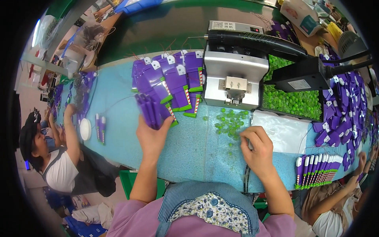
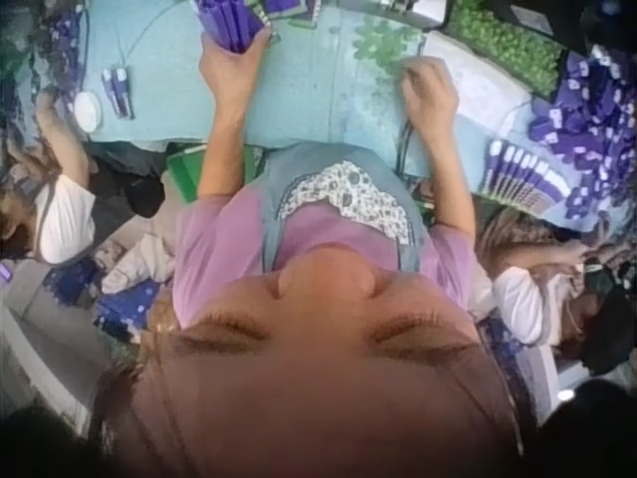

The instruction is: The person fastens toy components using an electric screwdriver, then repeatedly picks up green plastic beads and attaches them to the toy pieces by hand.

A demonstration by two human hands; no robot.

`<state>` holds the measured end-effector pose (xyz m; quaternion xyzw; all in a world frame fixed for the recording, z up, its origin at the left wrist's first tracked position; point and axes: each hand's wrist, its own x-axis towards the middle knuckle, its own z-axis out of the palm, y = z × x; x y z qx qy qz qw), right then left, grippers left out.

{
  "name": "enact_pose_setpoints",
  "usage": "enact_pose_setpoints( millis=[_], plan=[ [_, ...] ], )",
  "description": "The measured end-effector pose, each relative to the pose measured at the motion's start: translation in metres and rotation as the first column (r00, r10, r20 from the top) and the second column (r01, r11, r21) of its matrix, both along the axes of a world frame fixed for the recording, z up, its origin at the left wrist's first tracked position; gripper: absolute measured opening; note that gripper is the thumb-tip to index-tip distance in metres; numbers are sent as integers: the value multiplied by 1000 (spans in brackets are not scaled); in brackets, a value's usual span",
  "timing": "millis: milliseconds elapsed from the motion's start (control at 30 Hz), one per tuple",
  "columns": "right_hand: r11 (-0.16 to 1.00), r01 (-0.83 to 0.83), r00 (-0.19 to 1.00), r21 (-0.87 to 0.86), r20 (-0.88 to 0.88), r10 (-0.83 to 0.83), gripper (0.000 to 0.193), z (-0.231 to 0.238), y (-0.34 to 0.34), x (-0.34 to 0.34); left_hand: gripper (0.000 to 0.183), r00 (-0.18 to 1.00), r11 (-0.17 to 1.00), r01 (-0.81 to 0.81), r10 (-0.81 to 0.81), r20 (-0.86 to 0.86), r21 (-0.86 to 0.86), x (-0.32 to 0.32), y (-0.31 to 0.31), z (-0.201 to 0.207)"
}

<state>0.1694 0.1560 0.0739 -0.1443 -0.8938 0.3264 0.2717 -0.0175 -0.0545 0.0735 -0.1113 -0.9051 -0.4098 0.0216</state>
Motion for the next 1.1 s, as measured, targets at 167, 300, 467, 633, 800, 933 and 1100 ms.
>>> enact_pose_setpoints(
  millis=[167, 300, 467, 633, 800, 933, 1100],
  plan=[
    [988, 36, 997, -150, -58, -46, 19, 11, -1, 11, 41, 977, 986, -22, -14, 214, 168, -13, -9, -11],
    [934, 56, 991, -352, -97, -96, 19, 10, -4, 24, 34, 923, 691, -107, -199, 330, 715, 6, -15, 2],
    [877, -139, 981, -460, -185, 59, 22, 23, -20, 31, 37, 814, 508, -111, -447, 371, 854, 80, 8, 26],
    [913, -192, 961, -360, -256, 101, 30, 29, -34, 33, 34, 543, 558, 83, -720, 432, 826, 105, 38, 28],
    [936, -138, 973, -323, -223, 66, 27, 29, -39, 43, 34, 396, 547, -52, -756, 520, 835, 107, 51, 27],
    [934, -93, 983, -346, -180, 31, 22, 30, -36, 39, 34, 367, 530, -112, -764, 531, 841, 108, 57, 23],
    [966, 100, 992, -237, -56, -117, 18, 29, -5, 47, 40, 421, 557, -99, -728, 542, 825, 102, 54, 10]
  ],
)
